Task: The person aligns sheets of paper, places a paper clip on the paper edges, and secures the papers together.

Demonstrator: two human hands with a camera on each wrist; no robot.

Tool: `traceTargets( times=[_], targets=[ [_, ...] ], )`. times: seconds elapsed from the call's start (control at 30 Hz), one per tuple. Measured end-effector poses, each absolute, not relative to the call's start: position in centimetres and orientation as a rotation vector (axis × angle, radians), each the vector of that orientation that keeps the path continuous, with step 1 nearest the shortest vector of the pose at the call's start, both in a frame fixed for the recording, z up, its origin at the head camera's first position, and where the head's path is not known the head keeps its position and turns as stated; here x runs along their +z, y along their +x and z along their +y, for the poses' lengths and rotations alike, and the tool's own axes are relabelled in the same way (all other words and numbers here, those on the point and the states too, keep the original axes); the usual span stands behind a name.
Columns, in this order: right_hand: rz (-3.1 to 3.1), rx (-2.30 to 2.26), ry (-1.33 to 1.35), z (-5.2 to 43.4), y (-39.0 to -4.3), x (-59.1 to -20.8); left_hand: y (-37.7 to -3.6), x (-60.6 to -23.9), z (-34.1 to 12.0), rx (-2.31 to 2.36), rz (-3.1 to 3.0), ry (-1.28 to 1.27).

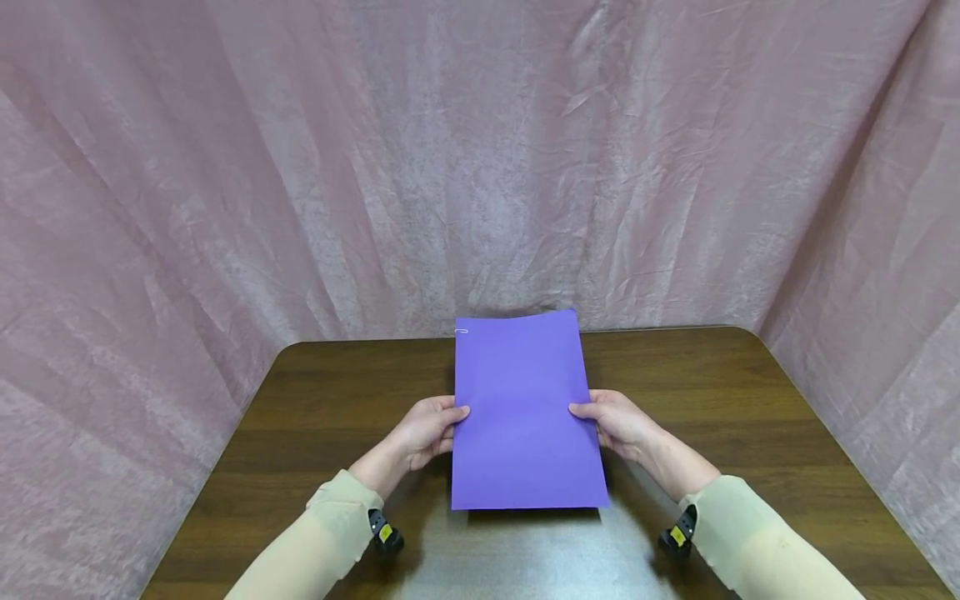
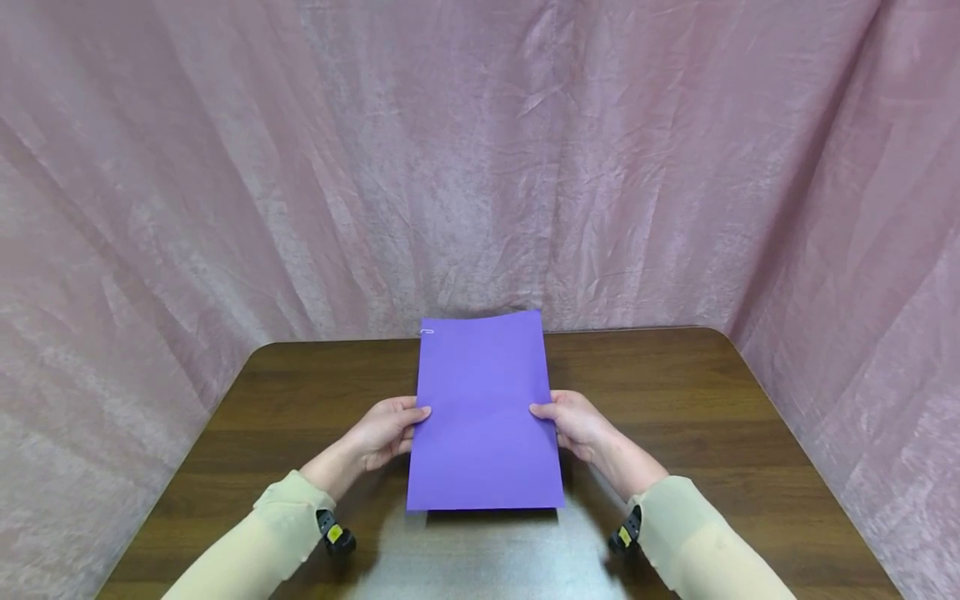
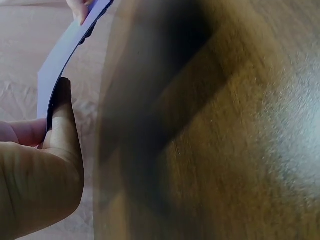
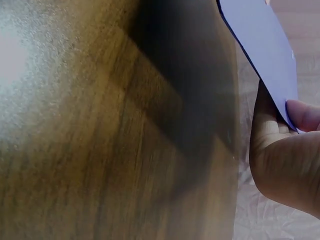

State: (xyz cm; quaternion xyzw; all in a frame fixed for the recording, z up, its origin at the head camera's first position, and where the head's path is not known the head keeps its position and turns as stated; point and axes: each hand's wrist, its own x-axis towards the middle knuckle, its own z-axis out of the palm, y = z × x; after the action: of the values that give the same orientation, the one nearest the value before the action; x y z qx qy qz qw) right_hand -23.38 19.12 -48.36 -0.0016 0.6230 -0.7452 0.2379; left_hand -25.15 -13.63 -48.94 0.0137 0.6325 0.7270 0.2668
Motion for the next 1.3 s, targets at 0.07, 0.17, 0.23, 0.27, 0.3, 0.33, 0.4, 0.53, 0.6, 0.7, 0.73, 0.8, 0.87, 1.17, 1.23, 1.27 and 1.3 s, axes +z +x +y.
traceTargets(
  times=[0.07,0.17,0.23,0.27,0.3,0.33,0.4,0.53,0.6,0.7,0.73,0.8,0.87,1.17,1.23,1.27,1.3],
  targets=[
    [1.724,-2.035,0.008,19.1,-23.6,-48.4,-25.5,-49.0,-13.5,1.953,1.721,0.030],
    [1.741,-2.031,0.031,19.1,-24.1,-48.5,-25.9,-49.1,-13.3,1.945,1.738,0.021],
    [1.750,-2.030,0.053,19.1,-24.4,-48.6,-26.2,-49.2,-13.2,1.943,1.744,0.011],
    [1.752,-2.030,0.061,19.1,-24.5,-48.7,-26.3,-49.2,-13.2,1.942,1.747,0.006],
    [1.754,-2.027,0.067,19.1,-24.6,-48.7,-26.4,-49.2,-13.1,1.941,1.750,0.002],
    [1.755,-2.025,0.076,19.1,-24.6,-48.7,-26.5,-49.2,-13.1,1.939,1.750,-0.005],
    [1.758,-2.022,0.085,19.1,-24.8,-48.7,-26.7,-49.2,-13.0,1.935,1.753,-0.009],
    [1.759,-2.014,0.093,19.1,-25.0,-48.8,-27.0,-49.4,-12.9,1.932,1.748,-0.019],
    [1.762,-2.012,0.094,19.1,-25.1,-49.0,-27.2,-49.5,-12.8,1.928,1.748,-0.024],
    [1.768,-2.010,0.097,19.1,-25.4,-49.3,-27.5,-49.8,-12.7,1.919,1.757,-0.027],
    [1.769,-2.011,0.099,19.1,-25.5,-49.4,-27.6,-49.9,-12.7,1.915,1.762,-0.032],
    [1.780,-2.007,0.100,19.0,-25.7,-49.6,-27.9,-50.1,-12.6,1.907,1.773,-0.041],
    [1.785,-2.009,0.117,18.9,-25.9,-49.9,-28.1,-50.3,-12.5,1.903,1.780,-0.057],
    [1.828,-1.982,0.168,18.6,-26.7,-51.1,-28.9,-51.4,-12.1,1.880,1.833,-0.118],
    [1.852,-1.966,0.176,18.6,-26.8,-51.2,-29.1,-51.5,-12.0,1.872,1.843,-0.131],
    [1.866,-1.956,0.180,18.6,-26.8,-51.3,-29.1,-51.6,-11.9,1.870,1.849,-0.137],
    [1.879,-1.947,0.186,18.5,-26.9,-51.3,-29.2,-51.6,-11.9,1.867,1.856,-0.143]
  ],
)
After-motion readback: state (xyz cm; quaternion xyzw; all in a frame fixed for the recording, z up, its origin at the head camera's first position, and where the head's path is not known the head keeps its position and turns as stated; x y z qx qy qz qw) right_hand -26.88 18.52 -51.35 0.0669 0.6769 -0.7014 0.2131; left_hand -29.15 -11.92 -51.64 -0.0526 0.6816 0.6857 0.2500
